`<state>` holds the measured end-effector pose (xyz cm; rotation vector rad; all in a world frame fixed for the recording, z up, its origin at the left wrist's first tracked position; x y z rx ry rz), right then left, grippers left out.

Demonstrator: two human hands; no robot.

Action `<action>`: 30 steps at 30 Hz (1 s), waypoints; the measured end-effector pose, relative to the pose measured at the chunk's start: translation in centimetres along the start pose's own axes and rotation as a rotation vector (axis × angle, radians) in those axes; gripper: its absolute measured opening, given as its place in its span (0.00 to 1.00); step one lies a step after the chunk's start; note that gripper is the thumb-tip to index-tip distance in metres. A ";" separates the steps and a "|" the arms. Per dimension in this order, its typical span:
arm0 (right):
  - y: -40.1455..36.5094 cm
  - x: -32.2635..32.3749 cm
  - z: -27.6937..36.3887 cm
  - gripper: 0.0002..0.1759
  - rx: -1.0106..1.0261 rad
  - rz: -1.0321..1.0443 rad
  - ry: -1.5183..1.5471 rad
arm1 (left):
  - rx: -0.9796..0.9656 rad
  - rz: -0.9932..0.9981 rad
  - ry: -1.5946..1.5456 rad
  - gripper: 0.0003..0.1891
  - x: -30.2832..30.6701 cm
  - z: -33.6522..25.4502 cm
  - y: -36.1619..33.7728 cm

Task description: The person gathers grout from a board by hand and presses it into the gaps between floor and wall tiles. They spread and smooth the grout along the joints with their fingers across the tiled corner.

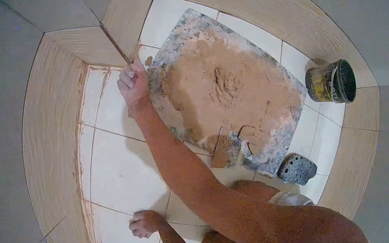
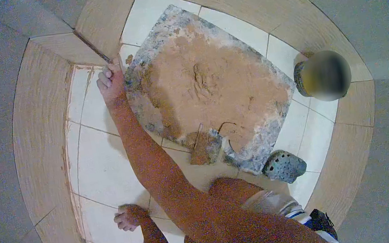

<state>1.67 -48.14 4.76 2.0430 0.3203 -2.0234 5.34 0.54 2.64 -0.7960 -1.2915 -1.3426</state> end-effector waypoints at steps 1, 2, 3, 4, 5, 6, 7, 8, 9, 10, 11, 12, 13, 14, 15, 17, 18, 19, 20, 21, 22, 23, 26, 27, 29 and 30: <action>0.1 -0.2 -0.2 0.07 0.027 -0.003 0.039 | -0.022 0.030 0.022 0.12 0.0 -0.2 -0.1; 0.2 -0.2 -0.4 0.06 0.054 -0.009 0.077 | -0.043 0.061 0.047 0.12 0.0 -0.4 -0.1; 0.2 -0.2 -0.6 0.06 0.057 -0.015 0.083 | -0.047 0.056 0.053 0.12 0.2 -0.4 -0.2; 0.3 -0.5 -0.8 0.05 0.073 0.013 0.082 | -0.068 0.088 0.106 0.13 0.5 -0.8 -0.2; 0.2 -0.8 -0.8 0.03 0.088 0.041 0.079 | -0.088 0.122 0.159 0.13 0.6 -1.1 -0.3; 0.1 -0.5 -1.0 0.03 0.090 0.032 0.082 | -0.090 0.119 0.168 0.13 0.2 -1.0 -0.3; 0.1 0.1 -1.4 0.04 0.086 -0.036 0.084 | -0.032 0.093 0.114 0.13 -0.1 -0.6 -0.1; 0.2 0.6 -1.7 0.11 0.079 -0.099 0.085 | 0.030 0.068 0.054 0.13 -0.3 -0.2 0.0; 0.1 0.5 -1.6 0.11 0.076 -0.098 0.086 | 0.033 0.068 0.054 0.13 -0.2 -0.2 -0.2; -0.2 0.7 -1.4 0.18 0.042 -0.128 0.007 | 0.022 0.076 0.047 0.13 -0.1 -0.3 -0.3; -0.6 0.8 -1.3 0.26 0.008 -0.159 -0.071 | 0.011 0.084 0.040 0.13 0.0 -0.4 -0.3; -0.7 0.9 -1.4 0.26 0.005 -0.156 -0.070 | 0.015 0.083 0.038 0.13 0.1 -0.4 -0.2; -0.9 1.2 -1.2 0.31 -0.014 -0.183 -0.211 | 0.042 0.146 0.015 0.14 -0.2 -0.2 0.0; -1.0 1.5 -0.9 0.38 -0.032 -0.207 -0.352 | 0.069 0.207 -0.009 0.16 -0.6 0.0 0.0; -0.9 2.1 -1.1 0.38 -0.034 -0.204 -0.351 | 0.072 0.206 -0.011 0.16 -0.7 0.2 0.2; -0.7 4.4 -0.7 0.42 -0.077 -0.312 -0.780 | -0.016 0.229 0.091 0.16 -1.4 -0.1 0.3; -0.3 5.6 -1.1 0.42 -0.078 -0.311 -0.780 | -0.014 0.229 0.090 0.16 -1.3 -0.2 0.2; 0.3 6.7 -1.4 0.42 -0.059 -0.325 -0.887 | 0.018 0.207 0.051 0.17 -1.0 -0.2 0.1; 0.7 7.8 -1.5 0.43 -0.039 -0.341 -0.995 | 0.048 0.186 0.014 0.17 -0.8 0.0 0.0; 1.1 9.2 -2.3 0.43 -0.039 -0.341 -0.994 | 0.048 0.185 0.013 0.17 -0.8 0.0 0.0; 1.6 10.2 -2.3 0.43 0.031 -0.338 -1.196 | 0.054 0.178 -0.012 0.17 -0.8 0.2 0.1; 2.0 10.9 -2.0 0.43 0.105 -0.333 -1.397 | 0.059 0.171 -0.037 0.17 -0.9 0.3 0.2; 4.1 15.8 -4.5 0.44 -0.228 -0.162 -0.401 | -0.011 0.139 0.084 0.14 -1.4 -0.2 0.0; 3.5 13.9 -4.2 0.44 -0.229 -0.159 -0.401 | -0.009 0.139 0.082 0.14 -1.2 -0.2 0.1; 1.5 8.0 -0.8 0.46 0.030 -0.271 -0.974 | 0.069 0.223 -0.068 0.15 -1.0 0.4 0.2; 1.6 7.9 -0.8 0.46 0.029 -0.273 -0.975 | 0.068 0.224 -0.066 0.15 -0.8 0.4 0.1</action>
Point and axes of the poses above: each hand's wrist, its own y-axis towards the middle knuckle, its own x-axis out of the back of the hand, z = x × y, the point moved 7 cm from there along y, towards the middle knuckle, and after that the axes turned 12 degrees about z, right-handed, at the moved point
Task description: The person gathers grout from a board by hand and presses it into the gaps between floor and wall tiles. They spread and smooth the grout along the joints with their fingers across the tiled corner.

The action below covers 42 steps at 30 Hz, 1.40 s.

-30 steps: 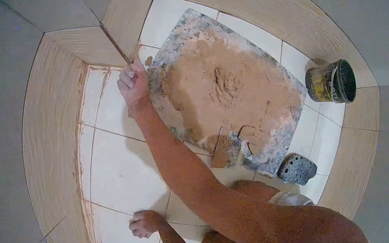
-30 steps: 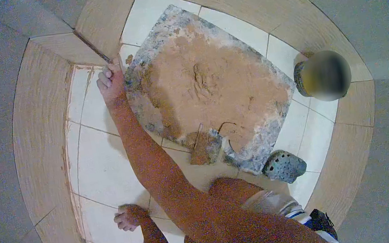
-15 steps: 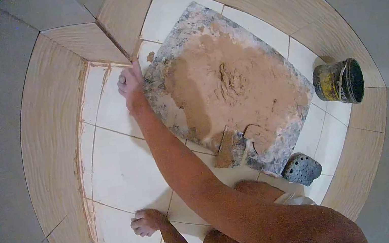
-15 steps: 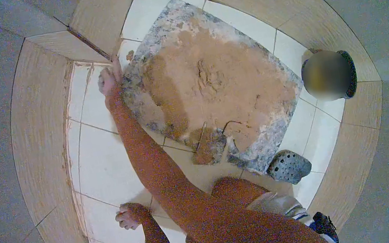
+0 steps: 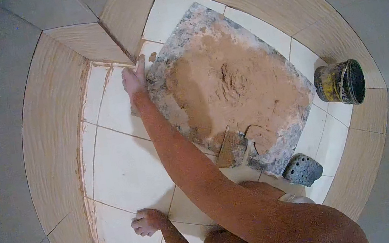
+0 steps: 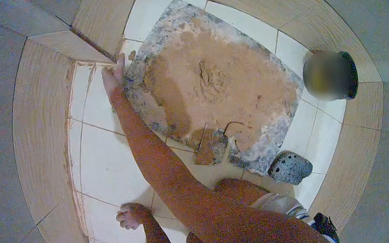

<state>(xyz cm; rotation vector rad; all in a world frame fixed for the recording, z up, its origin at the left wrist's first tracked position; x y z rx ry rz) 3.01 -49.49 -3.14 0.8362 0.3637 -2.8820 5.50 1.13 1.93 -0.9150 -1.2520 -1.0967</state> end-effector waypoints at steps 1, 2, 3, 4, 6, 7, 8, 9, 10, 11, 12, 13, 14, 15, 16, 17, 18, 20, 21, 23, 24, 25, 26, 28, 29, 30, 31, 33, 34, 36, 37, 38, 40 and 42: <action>0.0 -0.1 0.1 0.46 0.026 0.005 0.023 | -0.007 -0.011 -0.020 0.15 0.2 -0.1 -0.1; 0.0 -0.3 0.3 0.47 0.052 0.011 0.047 | -0.014 -0.023 -0.042 0.15 0.4 -0.2 -0.2; -0.1 -0.6 0.4 0.47 0.050 0.011 0.049 | -0.013 -0.024 -0.041 0.15 0.6 -0.3 -0.2; -0.2 -0.8 0.7 0.48 0.033 0.008 -0.097 | -0.011 -0.031 -0.037 0.15 0.8 -0.4 -0.3; -0.2 -1.0 0.7 0.50 0.015 0.005 -0.244 | -0.010 -0.036 -0.033 0.14 0.8 -0.5 -0.4; -0.3 -1.0 1.3 0.50 0.134 -0.027 -0.317 | -0.009 -0.049 -0.032 0.14 0.9 -0.4 -0.3; -0.4 -1.2 1.9 0.50 0.255 -0.056 -0.389 | -0.007 -0.061 -0.034 0.14 0.8 -0.5 -0.3; -0.5 -1.3 2.1 0.50 0.256 -0.055 -0.390 | -0.006 -0.060 -0.035 0.14 0.7 -0.4 -0.3; -0.7 -1.4 2.5 0.51 0.292 -0.068 -0.478 | -0.031 -0.047 0.035 0.14 0.5 -0.6 -0.3; -1.1 -1.6 2.8 0.52 0.326 -0.083 -0.564 | -0.056 -0.036 0.106 0.13 0.2 -0.7 -0.2; -1.9 -1.8 4.0 0.52 0.325 -0.084 -0.564 | -0.057 -0.036 0.107 0.13 0.1 -0.6 -0.2; -2.5 -2.2 4.8 0.53 0.142 0.028 -0.433 | -0.061 -0.050 0.109 0.13 0.0 -0.6 -0.1; -3.1 -2.8 5.0 0.53 -0.041 0.138 -0.299 | -0.064 -0.064 0.111 0.13 0.0 -0.6 -0.1; -3.3 -2.8 5.4 0.53 -0.042 0.135 -0.297 | -0.067 -0.066 0.114 0.13 0.3 -0.7 -0.2; -3.5 -3.0 5.6 0.53 -0.068 0.173 -0.313 | -0.043 -0.079 0.074 0.13 0.7 -0.8 -0.4; -3.8 -3.3 5.9 0.53 -0.094 0.212 -0.330 | -0.019 -0.091 0.034 0.13 1.0 -0.7 -0.6; -3.9 -3.2 5.9 0.53 -0.095 0.210 -0.330 | -0.021 -0.091 0.035 0.13 0.9 -0.7 -0.6; -4.0 -3.1 6.5 0.50 -0.031 0.189 -0.501 | -0.061 -0.117 0.083 0.13 1.0 -1.0 -0.7; -4.4 -3.0 7.0 0.50 -0.030 0.188 -0.501 | -0.063 -0.117 0.083 0.13 0.8 -1.0 -0.6; -5.6 -3.2 9.3 0.44 0.167 0.227 -0.515 | -0.072 -0.180 0.234 0.13 0.6 -1.1 -0.5; -5.6 -2.7 9.1 0.44 0.169 0.226 -0.517 | -0.075 -0.178 0.232 0.13 0.3 -1.0 -0.4; -5.5 -1.3 8.2 0.41 0.172 0.176 -0.375 | -0.077 -0.181 0.218 0.12 0.2 -0.8 -0.3; -5.2 0.0 7.2 0.38 0.175 0.130 -0.232 | -0.075 -0.184 0.201 0.12 0.0 -0.8 -0.3; -2.5 2.9 2.0 0.37 0.124 0.097 -0.062 | -0.067 -0.197 0.166 0.12 0.3 -0.7 -0.3; -1.0 3.8 -0.2 0.37 0.072 0.056 0.105 | -0.068 -0.208 0.134 0.11 0.5 -0.6 -0.4; -0.3 3.3 -0.5 0.37 0.071 0.051 0.104 | -0.071 -0.207 0.138 0.11 0.5 -0.7 -0.4; 0.3 2.4 -0.2 0.34 0.138 0.037 -0.086 | -0.061 -0.190 0.127 0.11 0.5 -0.6 -0.4; 1.0 1.3 -1.0 0.31 0.208 0.027 -0.277 | -0.050 -0.172 0.113 0.11 0.6 -0.5 -0.5; 1.3 1.5 -1.9 0.31 0.147 -0.028 -0.294 | -0.081 -0.175 0.137 0.11 0.8 -0.8 -0.6; 1.2 1.2 -1.6 0.32 0.090 -0.076 -0.312 | -0.108 -0.177 0.155 0.11 1.0 -1.3 -0.8; -1.0 0.8 2.1 0.31 0.289 -0.199 -0.489 | -0.098 -0.156 0.165 0.11 1.0 -1.3 -0.8; -3.0 0.4 5.1 0.31 0.488 -0.323 -0.663 | -0.086 -0.134 0.176 0.12 0.9 -1.2 -0.7; -3.9 0.7 6.9 0.31 0.526 -0.405 -0.929 | -0.086 -0.133 0.206 0.11 0.2 -1.1 -0.4; -5.0 1.0 9.2 0.31 0.555 -0.490 -1.197 | -0.089 -0.134 0.241 0.11 -0.1 -0.9 -0.1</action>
Point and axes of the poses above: each hand's wrist, its own y-axis towards the middle knuckle, its own x-axis out of the back of the hand, z = x × y, the point moved 7 cm from there along y, towards the middle knuckle, and after that the axes turned 12 degrees about z, right-handed, at the moved point
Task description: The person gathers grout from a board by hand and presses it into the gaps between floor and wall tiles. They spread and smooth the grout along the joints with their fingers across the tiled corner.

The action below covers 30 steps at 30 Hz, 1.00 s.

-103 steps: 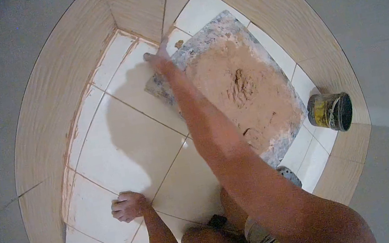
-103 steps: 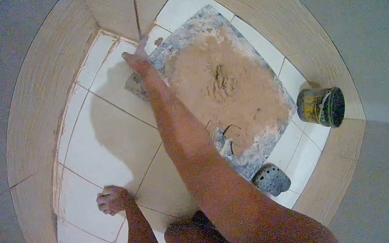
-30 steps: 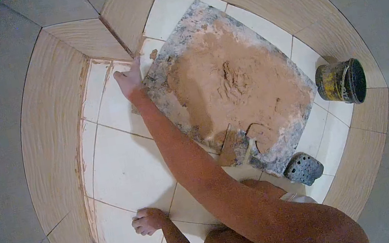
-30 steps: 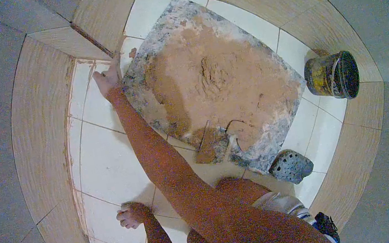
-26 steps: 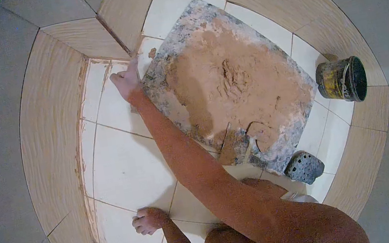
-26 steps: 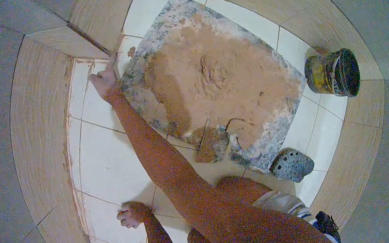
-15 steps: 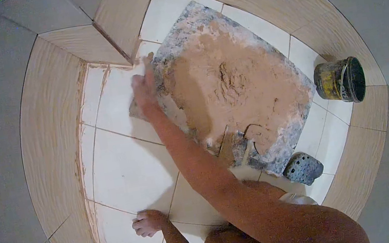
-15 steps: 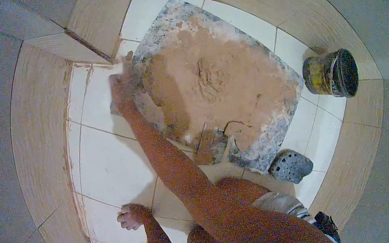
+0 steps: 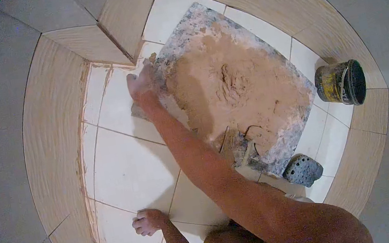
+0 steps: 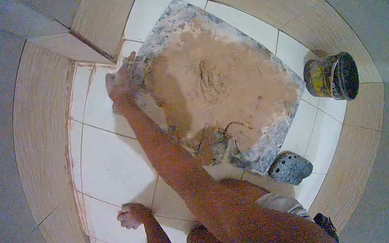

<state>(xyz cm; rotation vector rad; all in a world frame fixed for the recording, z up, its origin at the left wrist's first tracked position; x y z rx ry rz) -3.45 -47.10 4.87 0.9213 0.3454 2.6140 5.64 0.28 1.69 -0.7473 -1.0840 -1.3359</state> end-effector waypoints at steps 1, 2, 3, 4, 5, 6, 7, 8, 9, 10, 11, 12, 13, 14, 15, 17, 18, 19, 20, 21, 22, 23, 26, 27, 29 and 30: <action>0.9 -0.5 -0.2 0.34 -0.103 0.349 -0.058 | 0.032 -0.005 -0.070 0.11 0.1 0.2 0.0; 0.8 -1.2 -0.6 0.37 -0.205 0.700 -0.118 | 0.065 -0.010 -0.140 0.11 0.3 0.5 -0.1; 1.7 -0.3 -0.4 0.37 -0.202 0.700 -0.117 | 0.067 -0.010 -0.142 0.11 0.5 0.5 -0.2; 2.4 0.0 -0.6 0.25 -0.232 0.736 -0.132 | 0.049 -0.016 -0.124 0.11 1.0 0.3 -0.3; 3.1 0.2 -0.5 0.14 -0.261 0.769 -0.146 | 0.029 -0.022 -0.109 0.10 1.2 0.1 -0.4; 3.2 -0.7 -1.4 0.14 -0.262 0.766 -0.147 | 0.027 -0.022 -0.110 0.10 0.9 0.1 -0.3; 3.5 -1.2 -1.6 0.11 -0.165 0.678 -0.169 | 0.005 -0.030 -0.072 0.11 0.3 0.2 -0.2; 3.5 -1.6 -1.9 0.08 -0.071 0.589 -0.190 | -0.018 -0.039 -0.032 0.11 0.0 0.2 -0.2; 3.4 -2.0 -2.2 0.08 -0.074 0.587 -0.191 | -0.022 -0.040 -0.032 0.11 0.5 0.1 -0.3; 3.4 -2.5 -2.5 0.08 -0.076 0.591 -0.250 | 0.013 -0.034 -0.102 0.11 1.0 0.1 -0.4; 3.5 -2.6 -2.6 0.08 -0.081 0.596 -0.308 | 0.049 -0.030 -0.170 0.11 1.3 0.3 -0.5; 4.0 -1.6 -1.9 0.08 -0.084 0.593 -0.305 | 0.046 -0.033 -0.172 0.11 1.4 0.3 -0.5; 4.2 -0.7 -1.8 0.15 -0.247 0.757 -0.121 | 0.008 -0.019 -0.084 0.12 1.4 -0.1 -0.5; 3.6 -0.6 -1.8 0.22 -0.413 0.916 0.069 | -0.031 -0.005 0.007 0.12 1.3 -0.5 -0.4; 3.0 -2.0 -2.7 0.22 -0.419 0.915 0.071 | -0.035 -0.009 0.010 0.12 1.0 -0.6 -0.3; 2.0 -5.2 -5.6 0.23 -0.461 0.478 0.183 | 0.074 -0.040 -0.148 0.12 0.5 0.4 -0.3; 1.4 -7.1 -5.4 0.23 -0.468 0.476 0.183 | 0.069 -0.044 -0.144 0.12 0.5 0.4 -0.2; 1.1 -6.9 -5.1 0.16 -0.489 0.257 0.162 | 0.071 -0.005 -0.152 0.12 0.2 0.5 0.0; 0.7 -6.3 -5.1 0.10 -0.502 0.038 0.138 | 0.076 0.035 -0.164 0.12 -0.1 0.6 0.0; 0.9 -5.6 -4.6 0.10 -0.503 0.039 0.137 | 0.075 0.035 -0.162 0.12 -0.1 0.6 0.1; 1.5 -4.9 -3.6 0.10 -0.539 0.154 0.287 | 0.084 0.057 -0.196 0.12 -0.1 0.7 0.0; 1.5 -4.9 -2.9 0.10 -0.570 0.268 0.437 | 0.093 0.079 -0.230 0.13 -0.2 0.7 0.0; 1.0 -4.3 -1.9 0.12 -0.528 0.152 0.434 | 0.114 0.076 -0.247 0.14 -0.5 0.9 0.1; 1.1 -4.3 -1.8 0.12 -0.528 0.153 0.435 | 0.115 0.076 -0.247 0.14 -0.4 1.0 0.1; 1.1 -4.8 -1.9 0.12 -0.573 0.195 0.512 | 0.109 0.080 -0.266 0.14 -0.4 0.9 0.1; 1.1 -4.2 -1.6 0.12 -0.572 0.195 0.511 | 0.110 0.081 -0.266 0.14 -0.3 1.0 0.0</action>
Point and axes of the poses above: each hand's wrist, its own y-axis towards the middle knuckle, its own x-axis out of the back of the hand, z = x × y, the point moved 7 cm from there along y, towards the middle knuckle, and after that the axes turned 12 degrees about z, right-handed, at the moved point
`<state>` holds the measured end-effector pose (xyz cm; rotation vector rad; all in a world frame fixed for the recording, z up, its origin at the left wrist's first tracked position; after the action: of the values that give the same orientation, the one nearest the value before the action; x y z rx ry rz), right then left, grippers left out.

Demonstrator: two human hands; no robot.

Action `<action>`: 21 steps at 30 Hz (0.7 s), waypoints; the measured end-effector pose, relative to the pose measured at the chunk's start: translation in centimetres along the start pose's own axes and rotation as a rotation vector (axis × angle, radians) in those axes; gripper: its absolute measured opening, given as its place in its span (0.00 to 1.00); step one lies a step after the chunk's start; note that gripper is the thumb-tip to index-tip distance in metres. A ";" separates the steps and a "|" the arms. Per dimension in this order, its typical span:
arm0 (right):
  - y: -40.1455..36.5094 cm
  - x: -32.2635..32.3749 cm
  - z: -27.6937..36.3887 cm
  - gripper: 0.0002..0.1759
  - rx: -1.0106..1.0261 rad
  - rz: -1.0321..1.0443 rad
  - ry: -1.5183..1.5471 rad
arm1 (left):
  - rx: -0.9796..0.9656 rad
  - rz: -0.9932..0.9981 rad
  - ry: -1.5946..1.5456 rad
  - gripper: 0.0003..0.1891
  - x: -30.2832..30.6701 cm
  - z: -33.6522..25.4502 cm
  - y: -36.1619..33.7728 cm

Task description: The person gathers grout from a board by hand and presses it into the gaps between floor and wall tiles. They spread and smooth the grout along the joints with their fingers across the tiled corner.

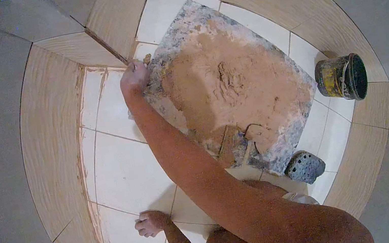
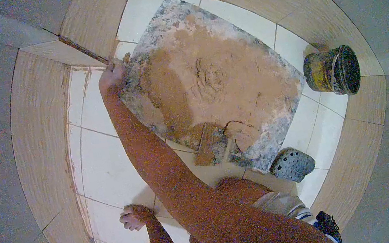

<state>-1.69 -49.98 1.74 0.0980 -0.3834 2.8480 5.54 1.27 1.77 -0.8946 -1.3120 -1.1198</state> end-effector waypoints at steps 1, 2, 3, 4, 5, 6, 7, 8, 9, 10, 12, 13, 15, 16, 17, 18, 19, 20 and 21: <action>-0.4 0.0 0.7 0.16 -0.006 0.090 0.066 | 0.000 0.008 0.000 0.14 0.1 -0.1 -0.1; -1.1 -0.1 1.4 0.20 -0.012 0.180 0.131 | 0.000 0.016 0.001 0.14 0.1 -0.2 -0.1; -1.6 -0.3 1.2 0.20 -0.010 0.181 0.132 | 0.001 0.016 -0.002 0.14 0.1 -0.2 -0.1; -2.2 -0.8 1.4 0.25 0.038 0.212 0.151 | 0.007 0.012 0.014 0.14 0.1 -0.3 -0.1; -2.6 -1.1 1.6 0.32 0.085 0.244 0.170 | 0.014 0.008 0.031 0.14 0.1 -0.3 -0.1; -2.5 -1.2 1.2 0.32 0.084 0.245 0.171 | 0.014 0.007 0.031 0.14 0.0 -0.2 0.0; -2.3 -1.5 1.4 0.38 0.151 0.275 0.069 | 0.008 0.000 0.041 0.14 -0.2 -0.2 0.0; -2.3 -1.9 1.5 0.44 0.216 0.305 -0.033 | 0.003 -0.007 0.052 0.15 -0.3 0.0 0.1; -2.3 -1.9 1.4 0.44 0.214 0.306 -0.034 | 0.004 -0.007 0.054 0.15 -0.4 0.2 0.1; -2.2 -2.4 1.0 0.46 0.152 0.405 0.067 | -0.029 0.001 0.121 0.14 -0.7 0.0 0.2; -2.3 -2.4 1.1 0.49 0.091 0.503 0.169 | -0.062 0.008 0.184 0.14 -0.7 -0.4 0.2; -2.8 -2.3 1.2 0.50 0.013 0.571 0.100 | -0.054 0.004 0.149 0.14 -0.1 -0.6 0.0; -3.7 -2.2 1.6 0.52 -0.067 0.637 0.032 | -0.048 -0.002 0.115 0.14 0.1 -0.6 -0.1; -3.9 -2.1 2.2 0.52 -0.008 0.636 0.059 | -0.023 -0.015 0.083 0.13 0.0 -0.4 0.0; -4.1 -2.0 2.8 0.52 0.051 0.633 0.086 | 0.000 -0.029 0.052 0.13 -0.1 -0.1 0.1; -4.4 -1.8 2.9 0.52 0.048 0.631 0.085 | -0.002 -0.028 0.054 0.13 -0.3 0.1 0.1; -4.6 -1.7 3.4 0.51 0.068 0.647 0.129 | -0.005 -0.030 0.052 0.13 -0.3 0.0 0.1; -4.9 -1.5 3.9 0.49 0.087 0.663 0.172 | -0.008 -0.032 0.050 0.13 -0.3 0.0 0.1; -4.9 -1.2 3.6 0.49 0.085 0.660 0.172 | -0.011 -0.032 0.052 0.13 -0.1 -0.1 0.0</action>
<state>0.86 -46.69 6.29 -0.3150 -0.2965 3.4832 5.58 1.23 1.62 -0.8504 -1.2827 -1.1686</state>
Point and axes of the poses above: each hand's wrist, its own y-axis towards the middle knuckle, its own x-axis out of the back of the hand, z = x × y, the point moved 7 cm from there along y, towards the middle knuckle, and after that the axes turned 12 degrees about z, right-handed, at the moved point
